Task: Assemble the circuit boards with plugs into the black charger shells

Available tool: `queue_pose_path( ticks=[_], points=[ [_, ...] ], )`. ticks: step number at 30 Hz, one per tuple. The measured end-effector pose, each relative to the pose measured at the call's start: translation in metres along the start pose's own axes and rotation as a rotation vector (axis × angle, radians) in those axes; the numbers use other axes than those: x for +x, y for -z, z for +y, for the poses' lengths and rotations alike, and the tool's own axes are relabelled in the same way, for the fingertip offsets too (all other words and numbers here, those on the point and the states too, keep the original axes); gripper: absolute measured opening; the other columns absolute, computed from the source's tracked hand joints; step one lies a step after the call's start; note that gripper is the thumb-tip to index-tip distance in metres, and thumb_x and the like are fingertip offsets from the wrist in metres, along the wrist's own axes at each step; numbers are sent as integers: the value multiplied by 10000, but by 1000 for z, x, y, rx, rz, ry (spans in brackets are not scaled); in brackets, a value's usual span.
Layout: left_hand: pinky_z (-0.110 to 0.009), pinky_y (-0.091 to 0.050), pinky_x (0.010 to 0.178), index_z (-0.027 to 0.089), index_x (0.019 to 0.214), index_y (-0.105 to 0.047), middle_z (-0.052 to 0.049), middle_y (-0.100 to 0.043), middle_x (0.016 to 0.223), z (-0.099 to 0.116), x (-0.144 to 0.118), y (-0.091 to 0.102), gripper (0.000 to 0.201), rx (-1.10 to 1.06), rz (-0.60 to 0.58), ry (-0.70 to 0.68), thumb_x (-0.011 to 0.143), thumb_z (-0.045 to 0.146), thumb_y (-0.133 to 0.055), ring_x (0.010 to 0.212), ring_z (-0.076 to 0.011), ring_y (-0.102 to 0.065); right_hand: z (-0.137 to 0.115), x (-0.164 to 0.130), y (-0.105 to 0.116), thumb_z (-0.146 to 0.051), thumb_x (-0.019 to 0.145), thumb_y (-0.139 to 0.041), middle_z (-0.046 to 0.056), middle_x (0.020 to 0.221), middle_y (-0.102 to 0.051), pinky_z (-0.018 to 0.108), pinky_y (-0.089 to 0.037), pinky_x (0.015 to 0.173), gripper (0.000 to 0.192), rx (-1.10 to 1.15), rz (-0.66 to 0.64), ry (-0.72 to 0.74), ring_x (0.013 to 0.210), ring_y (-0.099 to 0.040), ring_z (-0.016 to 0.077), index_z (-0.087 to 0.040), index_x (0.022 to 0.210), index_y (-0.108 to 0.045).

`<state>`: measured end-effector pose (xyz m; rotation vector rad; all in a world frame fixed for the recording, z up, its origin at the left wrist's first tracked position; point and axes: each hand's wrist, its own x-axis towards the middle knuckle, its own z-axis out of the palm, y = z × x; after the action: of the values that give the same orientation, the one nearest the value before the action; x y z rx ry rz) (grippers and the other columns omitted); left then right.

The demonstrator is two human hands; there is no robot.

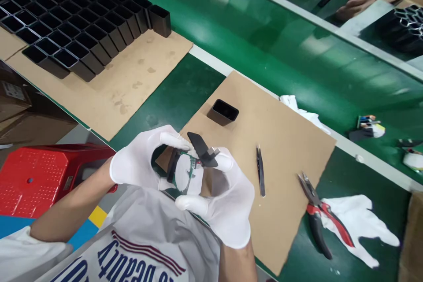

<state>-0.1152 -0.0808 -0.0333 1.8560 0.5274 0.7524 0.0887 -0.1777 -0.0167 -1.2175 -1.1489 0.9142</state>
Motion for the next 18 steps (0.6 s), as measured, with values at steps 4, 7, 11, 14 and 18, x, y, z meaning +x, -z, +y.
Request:
queue_pose_path(
  ticks=[4, 7, 11, 14, 18],
  points=[
    [-369, -610, 895, 255, 1216, -684, -66, -734, 1163, -1, 0, 0, 595, 50, 35, -49, 678, 325, -929, 1018, -263, -743, 0, -2, -1, -508, 596, -1030, 57, 1029, -727, 448, -620, 830, 609, 1, -33, -20, 925, -732, 280, -272, 1101, -785],
    [-361, -610, 863, 249, 1218, -669, -62, -723, 1146, 0, -1, 1, 619, 66, 44, -59, 659, 300, -929, 982, -250, -739, 0, -3, -1, -498, 610, -1026, 57, 1056, -722, 435, -619, 836, 604, -12, -46, -23, 934, -729, 271, -263, 1109, -780],
    [-358, -601, 858, 249, 1234, -662, -56, -712, 1158, 1, -2, 1, 634, 75, 33, -42, 654, 272, -915, 980, -244, -734, 3, -4, 1, -470, 612, -1030, 49, 1051, -710, 430, -604, 827, 604, -39, -60, 25, 917, -710, 260, -269, 1118, -768],
    [-360, -593, 851, 243, 1228, -665, -57, -712, 1150, 1, -2, 1, 635, 86, 32, -27, 644, 262, -915, 978, -248, -732, 6, -4, 2, -410, 615, -1039, 44, 1065, -701, 416, -590, 818, 607, -78, -60, 68, 930, -695, 256, -277, 1137, -760],
    [-367, -589, 839, 243, 1226, -660, -55, -711, 1133, 0, -2, 1, 636, 92, 38, -29, 647, 283, -918, 965, -252, -729, 7, -4, 2, -347, 616, -1044, 36, 1088, -710, 399, -601, 831, 623, -77, -73, 111, 955, -698, 248, -287, 1165, -756]
  ],
)
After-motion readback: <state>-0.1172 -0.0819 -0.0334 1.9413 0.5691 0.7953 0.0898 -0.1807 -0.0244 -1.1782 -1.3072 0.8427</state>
